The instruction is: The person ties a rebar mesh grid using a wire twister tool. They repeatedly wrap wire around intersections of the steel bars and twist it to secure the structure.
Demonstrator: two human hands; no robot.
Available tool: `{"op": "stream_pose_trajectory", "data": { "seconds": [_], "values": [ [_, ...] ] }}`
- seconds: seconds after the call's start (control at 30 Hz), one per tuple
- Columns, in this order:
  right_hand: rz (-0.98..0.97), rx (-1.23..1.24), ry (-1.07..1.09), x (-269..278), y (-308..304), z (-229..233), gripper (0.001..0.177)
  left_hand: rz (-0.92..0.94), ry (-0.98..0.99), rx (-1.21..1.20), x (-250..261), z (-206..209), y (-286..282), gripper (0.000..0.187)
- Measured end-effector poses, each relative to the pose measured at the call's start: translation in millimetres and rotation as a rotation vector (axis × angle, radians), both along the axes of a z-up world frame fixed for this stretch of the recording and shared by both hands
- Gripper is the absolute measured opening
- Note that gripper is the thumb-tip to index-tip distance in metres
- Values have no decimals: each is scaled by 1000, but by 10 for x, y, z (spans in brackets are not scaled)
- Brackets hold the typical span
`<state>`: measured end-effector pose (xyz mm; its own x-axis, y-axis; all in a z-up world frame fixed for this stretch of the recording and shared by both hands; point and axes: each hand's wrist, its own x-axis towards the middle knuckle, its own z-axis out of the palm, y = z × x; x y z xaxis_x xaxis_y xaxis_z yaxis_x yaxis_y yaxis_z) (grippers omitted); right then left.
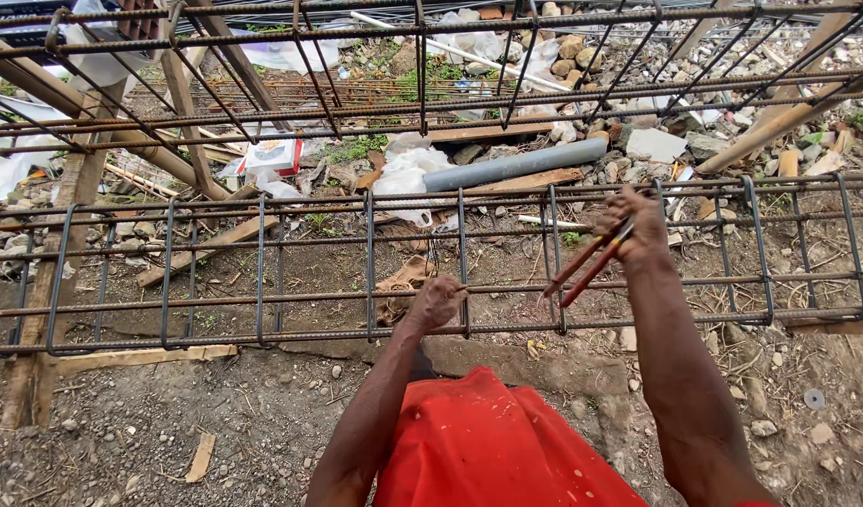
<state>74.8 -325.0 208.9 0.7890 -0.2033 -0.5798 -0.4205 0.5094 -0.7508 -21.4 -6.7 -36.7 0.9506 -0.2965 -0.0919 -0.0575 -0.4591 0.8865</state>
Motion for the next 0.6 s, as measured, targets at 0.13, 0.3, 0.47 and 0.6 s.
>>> {"op": "stream_pose_trajectory", "data": {
  "seconds": [0.13, 0.3, 0.47, 0.6],
  "values": [
    [-148, 104, -63, 22, -538, 135, 31, 64, 101, -152, -62, 203, 104, 13],
    [-915, 253, -32, -108, -1004, 593, 31, 212, 347, -155, 41, 85, 123, 30],
    [-206, -97, 187, -650, -788, -106, 17, 182, 209, -89, 57, 441, 49, 20],
    [380, 30, 327, -1064, -378, -739, 24, 141, -63, -55, 135, 495, -26, 5]
  ]
}}
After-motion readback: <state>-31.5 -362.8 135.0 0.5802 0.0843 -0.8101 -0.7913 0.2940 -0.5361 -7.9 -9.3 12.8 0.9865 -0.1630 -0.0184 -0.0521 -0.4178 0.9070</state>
